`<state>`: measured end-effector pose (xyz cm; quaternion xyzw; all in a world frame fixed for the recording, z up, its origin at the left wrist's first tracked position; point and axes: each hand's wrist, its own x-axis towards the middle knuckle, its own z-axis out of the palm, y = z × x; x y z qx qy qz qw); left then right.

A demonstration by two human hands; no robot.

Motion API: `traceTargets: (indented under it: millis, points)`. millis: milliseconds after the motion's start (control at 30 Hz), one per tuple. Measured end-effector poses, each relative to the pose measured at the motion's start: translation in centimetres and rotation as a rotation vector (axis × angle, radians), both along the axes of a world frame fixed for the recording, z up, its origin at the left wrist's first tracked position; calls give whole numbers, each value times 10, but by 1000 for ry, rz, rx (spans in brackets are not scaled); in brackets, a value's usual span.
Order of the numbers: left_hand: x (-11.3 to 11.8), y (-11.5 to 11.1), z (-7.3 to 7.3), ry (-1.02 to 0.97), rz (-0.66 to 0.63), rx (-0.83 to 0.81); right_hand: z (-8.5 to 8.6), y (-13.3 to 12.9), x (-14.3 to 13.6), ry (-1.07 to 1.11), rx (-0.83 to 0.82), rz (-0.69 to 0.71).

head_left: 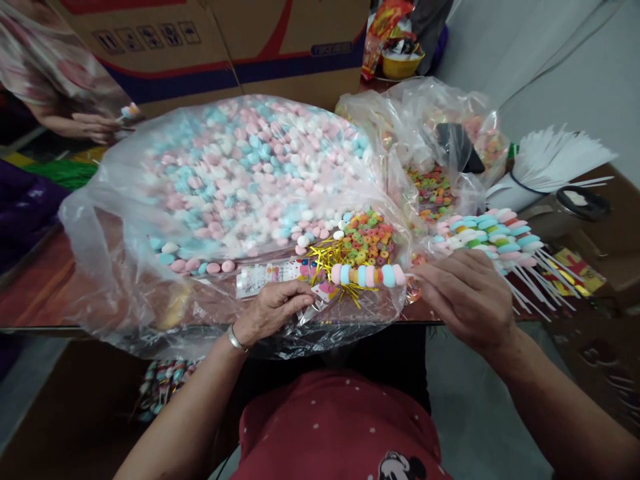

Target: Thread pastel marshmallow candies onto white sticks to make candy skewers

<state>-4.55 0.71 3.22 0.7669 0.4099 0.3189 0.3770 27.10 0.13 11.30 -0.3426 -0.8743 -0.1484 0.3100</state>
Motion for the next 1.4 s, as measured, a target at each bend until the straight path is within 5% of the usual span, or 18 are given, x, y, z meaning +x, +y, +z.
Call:
traceTargets:
  millis: [867, 1167, 1400]
  points:
    - [8, -3, 0, 43, 197, 173, -12, -4, -4, -38, 74, -59]
    - [10, -2, -10, 87, 195, 241, -11, -5, -7, -75, 86, -56]
    - [14, -1, -5, 64, 161, 197, -12, -5, -5, -119, 74, -40]
